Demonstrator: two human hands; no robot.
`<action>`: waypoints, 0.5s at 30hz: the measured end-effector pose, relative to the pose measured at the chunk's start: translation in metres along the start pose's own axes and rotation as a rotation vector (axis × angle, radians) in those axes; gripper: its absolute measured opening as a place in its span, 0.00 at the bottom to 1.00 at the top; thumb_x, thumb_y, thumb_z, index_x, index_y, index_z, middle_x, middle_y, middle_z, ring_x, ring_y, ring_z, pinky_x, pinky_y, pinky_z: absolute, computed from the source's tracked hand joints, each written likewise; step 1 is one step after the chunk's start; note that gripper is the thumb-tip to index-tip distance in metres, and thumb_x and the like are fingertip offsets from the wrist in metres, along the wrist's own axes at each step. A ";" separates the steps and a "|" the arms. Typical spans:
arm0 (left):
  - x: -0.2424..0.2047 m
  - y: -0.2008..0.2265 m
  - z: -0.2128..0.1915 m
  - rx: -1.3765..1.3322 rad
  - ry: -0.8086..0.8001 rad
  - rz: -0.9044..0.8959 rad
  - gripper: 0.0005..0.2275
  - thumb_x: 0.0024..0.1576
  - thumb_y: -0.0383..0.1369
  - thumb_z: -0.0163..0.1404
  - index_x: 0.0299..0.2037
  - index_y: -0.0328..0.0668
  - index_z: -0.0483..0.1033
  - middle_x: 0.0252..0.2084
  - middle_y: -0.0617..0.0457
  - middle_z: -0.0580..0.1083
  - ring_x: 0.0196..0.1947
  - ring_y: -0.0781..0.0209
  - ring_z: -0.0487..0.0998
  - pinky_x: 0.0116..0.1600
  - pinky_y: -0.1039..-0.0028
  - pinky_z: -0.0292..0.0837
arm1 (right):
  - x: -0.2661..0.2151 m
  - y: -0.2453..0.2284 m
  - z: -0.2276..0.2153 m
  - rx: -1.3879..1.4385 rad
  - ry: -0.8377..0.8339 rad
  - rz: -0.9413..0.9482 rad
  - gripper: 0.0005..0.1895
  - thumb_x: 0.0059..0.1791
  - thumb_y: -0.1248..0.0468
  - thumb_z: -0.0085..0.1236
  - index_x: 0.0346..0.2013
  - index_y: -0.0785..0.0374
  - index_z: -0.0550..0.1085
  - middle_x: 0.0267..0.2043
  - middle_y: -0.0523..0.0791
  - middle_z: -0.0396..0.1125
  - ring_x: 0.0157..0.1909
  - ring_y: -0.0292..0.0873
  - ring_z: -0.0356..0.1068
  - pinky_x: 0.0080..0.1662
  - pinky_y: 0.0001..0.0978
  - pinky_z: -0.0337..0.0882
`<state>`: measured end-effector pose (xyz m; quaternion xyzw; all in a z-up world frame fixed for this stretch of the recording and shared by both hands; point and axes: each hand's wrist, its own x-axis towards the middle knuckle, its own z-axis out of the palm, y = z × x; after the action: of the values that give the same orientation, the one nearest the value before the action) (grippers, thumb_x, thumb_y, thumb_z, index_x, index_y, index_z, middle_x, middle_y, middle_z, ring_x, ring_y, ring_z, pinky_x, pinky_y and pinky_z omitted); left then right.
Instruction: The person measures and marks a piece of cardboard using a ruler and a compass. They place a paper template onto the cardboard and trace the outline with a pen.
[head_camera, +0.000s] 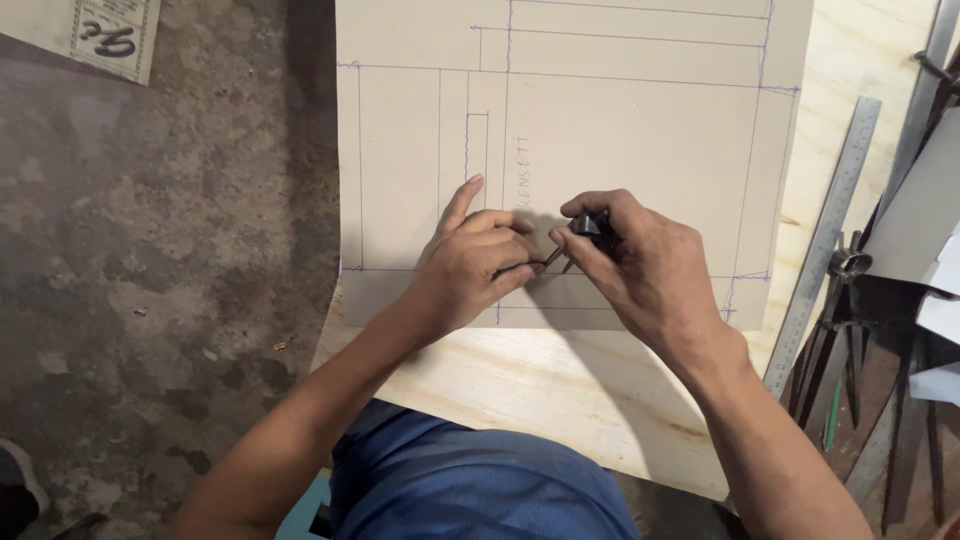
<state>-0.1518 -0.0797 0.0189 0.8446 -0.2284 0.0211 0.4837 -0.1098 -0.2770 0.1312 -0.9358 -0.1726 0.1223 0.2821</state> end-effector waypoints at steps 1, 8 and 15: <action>0.000 -0.001 0.001 0.002 0.004 0.004 0.04 0.55 0.32 0.61 0.37 0.45 0.82 0.37 0.59 0.80 0.55 0.62 0.77 0.78 0.45 0.40 | 0.000 0.001 0.000 0.012 -0.008 0.011 0.14 0.51 0.58 0.64 0.46 0.63 0.74 0.29 0.45 0.75 0.28 0.37 0.76 0.28 0.29 0.75; 0.000 -0.001 0.002 0.013 -0.003 -0.026 0.04 0.54 0.33 0.62 0.36 0.46 0.82 0.37 0.61 0.80 0.55 0.63 0.77 0.78 0.46 0.41 | -0.002 0.006 0.004 0.013 0.032 0.002 0.14 0.51 0.59 0.65 0.46 0.63 0.74 0.27 0.44 0.73 0.26 0.37 0.75 0.27 0.28 0.73; 0.001 0.000 0.002 0.026 -0.007 -0.026 0.04 0.54 0.33 0.62 0.37 0.48 0.83 0.37 0.62 0.80 0.55 0.64 0.77 0.78 0.45 0.42 | -0.006 0.007 0.008 0.017 0.086 -0.071 0.13 0.52 0.60 0.66 0.46 0.63 0.74 0.28 0.43 0.73 0.26 0.35 0.74 0.28 0.27 0.71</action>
<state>-0.1517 -0.0816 0.0182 0.8538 -0.2188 0.0146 0.4721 -0.1158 -0.2807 0.1210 -0.9310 -0.1923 0.0734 0.3014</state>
